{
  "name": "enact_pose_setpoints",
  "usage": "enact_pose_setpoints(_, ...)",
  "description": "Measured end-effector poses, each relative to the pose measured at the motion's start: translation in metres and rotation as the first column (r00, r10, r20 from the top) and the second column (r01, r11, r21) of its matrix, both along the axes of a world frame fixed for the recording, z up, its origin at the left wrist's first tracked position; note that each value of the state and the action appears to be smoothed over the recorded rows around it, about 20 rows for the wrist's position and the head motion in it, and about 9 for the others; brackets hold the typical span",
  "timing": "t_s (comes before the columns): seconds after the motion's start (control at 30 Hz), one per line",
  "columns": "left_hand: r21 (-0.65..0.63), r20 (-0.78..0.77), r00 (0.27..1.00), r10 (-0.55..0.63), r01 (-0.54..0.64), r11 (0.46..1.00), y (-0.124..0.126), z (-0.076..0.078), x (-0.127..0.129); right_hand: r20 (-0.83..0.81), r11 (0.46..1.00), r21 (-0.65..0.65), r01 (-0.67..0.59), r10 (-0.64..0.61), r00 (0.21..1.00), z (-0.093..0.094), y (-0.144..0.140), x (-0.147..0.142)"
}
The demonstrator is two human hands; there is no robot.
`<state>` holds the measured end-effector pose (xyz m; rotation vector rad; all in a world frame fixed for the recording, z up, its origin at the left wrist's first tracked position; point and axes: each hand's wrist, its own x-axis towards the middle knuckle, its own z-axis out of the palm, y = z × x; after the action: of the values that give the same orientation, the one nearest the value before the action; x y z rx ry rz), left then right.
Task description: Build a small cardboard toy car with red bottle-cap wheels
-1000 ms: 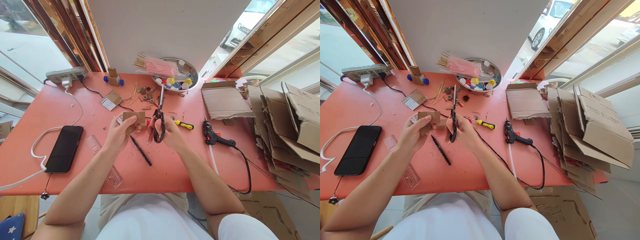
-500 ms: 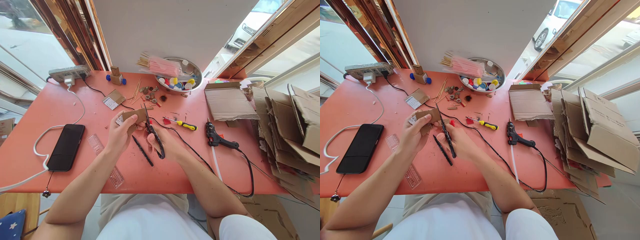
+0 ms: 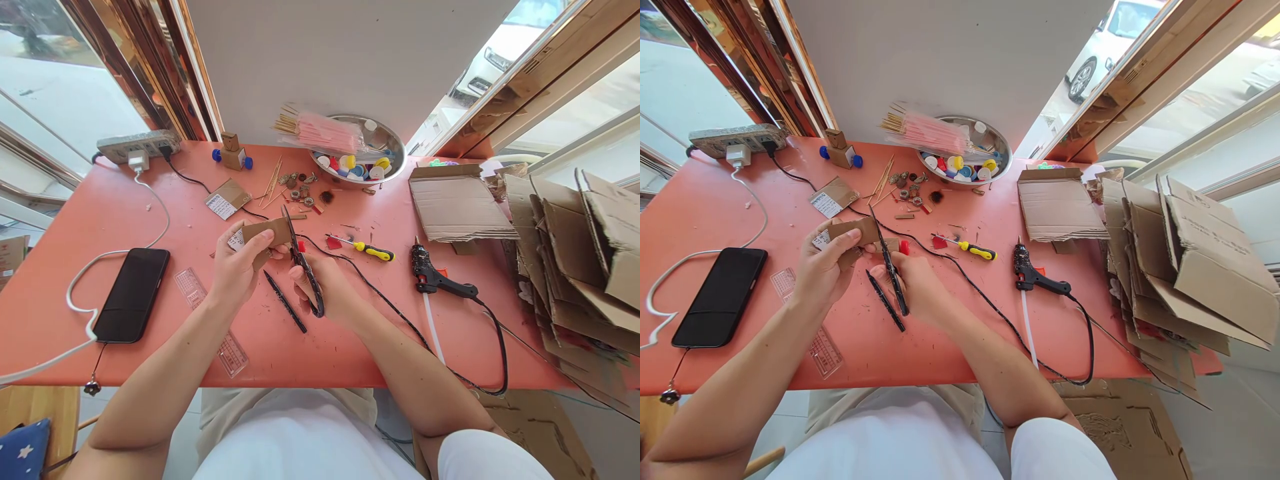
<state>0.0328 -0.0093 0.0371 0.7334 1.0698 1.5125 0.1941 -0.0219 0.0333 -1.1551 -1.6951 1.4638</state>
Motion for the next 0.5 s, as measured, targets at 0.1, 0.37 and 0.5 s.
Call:
enact_pose_setpoints(0.1, -0.005, -0.009, 1.000, 0.005, -0.005, 1.000, 0.000, 0.000, 0.000, 0.058, 0.989, -0.137, -0.048, 0.056, 0.997, 0.003, 0.001, -0.001)
enact_pose_setpoints(0.37, -0.036, -0.041, 0.988, -0.148, 0.146, 0.989, 0.000, 0.001, 0.002, -0.042, 0.971, -0.132, 0.199, -0.206, 0.978, 0.006, 0.025, 0.010)
enact_pose_setpoints(0.5, -0.093, -0.157, 0.951, -0.266, 0.254, 0.963, 0.001, -0.001, 0.001, -0.102, 0.970, -0.083, 0.226, -0.234, 0.967, 0.009, 0.025, 0.012)
